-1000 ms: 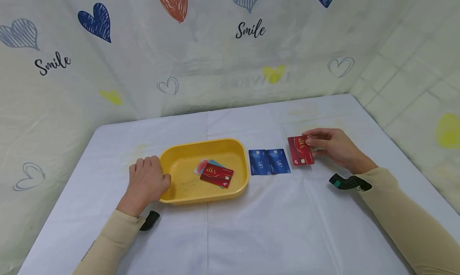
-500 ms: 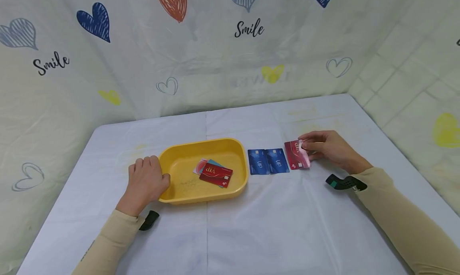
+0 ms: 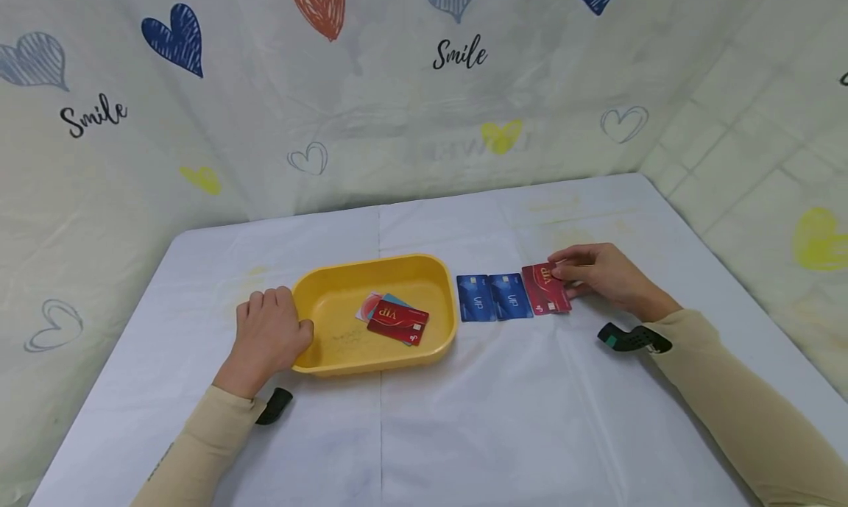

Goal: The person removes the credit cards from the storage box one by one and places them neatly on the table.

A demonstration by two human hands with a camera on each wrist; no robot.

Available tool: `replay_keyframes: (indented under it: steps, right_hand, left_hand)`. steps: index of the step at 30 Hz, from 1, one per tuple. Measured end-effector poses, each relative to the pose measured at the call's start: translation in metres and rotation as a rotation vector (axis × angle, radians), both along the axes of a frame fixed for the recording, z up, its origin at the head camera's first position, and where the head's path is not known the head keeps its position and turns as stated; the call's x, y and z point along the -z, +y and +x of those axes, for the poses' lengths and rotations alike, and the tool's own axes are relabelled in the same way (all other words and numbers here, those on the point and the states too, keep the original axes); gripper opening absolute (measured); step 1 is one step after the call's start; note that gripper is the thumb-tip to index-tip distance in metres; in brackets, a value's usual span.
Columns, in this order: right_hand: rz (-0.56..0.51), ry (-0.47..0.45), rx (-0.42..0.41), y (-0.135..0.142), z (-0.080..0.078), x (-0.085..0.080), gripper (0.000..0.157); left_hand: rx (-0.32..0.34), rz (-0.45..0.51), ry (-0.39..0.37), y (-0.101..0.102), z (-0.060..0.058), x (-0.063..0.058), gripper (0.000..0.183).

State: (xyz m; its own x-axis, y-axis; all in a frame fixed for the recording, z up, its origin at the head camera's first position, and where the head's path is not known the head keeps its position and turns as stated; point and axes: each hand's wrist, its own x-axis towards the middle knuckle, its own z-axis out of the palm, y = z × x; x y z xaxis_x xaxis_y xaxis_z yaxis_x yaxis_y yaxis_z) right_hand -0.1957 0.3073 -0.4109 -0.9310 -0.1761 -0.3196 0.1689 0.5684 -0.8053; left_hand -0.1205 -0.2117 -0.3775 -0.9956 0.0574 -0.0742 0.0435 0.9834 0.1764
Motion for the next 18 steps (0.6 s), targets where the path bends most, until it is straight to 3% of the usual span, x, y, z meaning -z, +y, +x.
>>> replay_keyframes:
  steps: [11,18]
  right_hand:
    - [0.115,0.0,-0.026,-0.0022,-0.0008,-0.0046,0.058]
    - [0.134,0.017,-0.049,-0.0061,0.0022,-0.0092,0.056]
  left_hand:
    - [-0.003,0.008,-0.005,-0.0011,-0.001,-0.0005,0.021]
    - [-0.005,0.02,-0.005,-0.0021,-0.0003,0.0004,0.021]
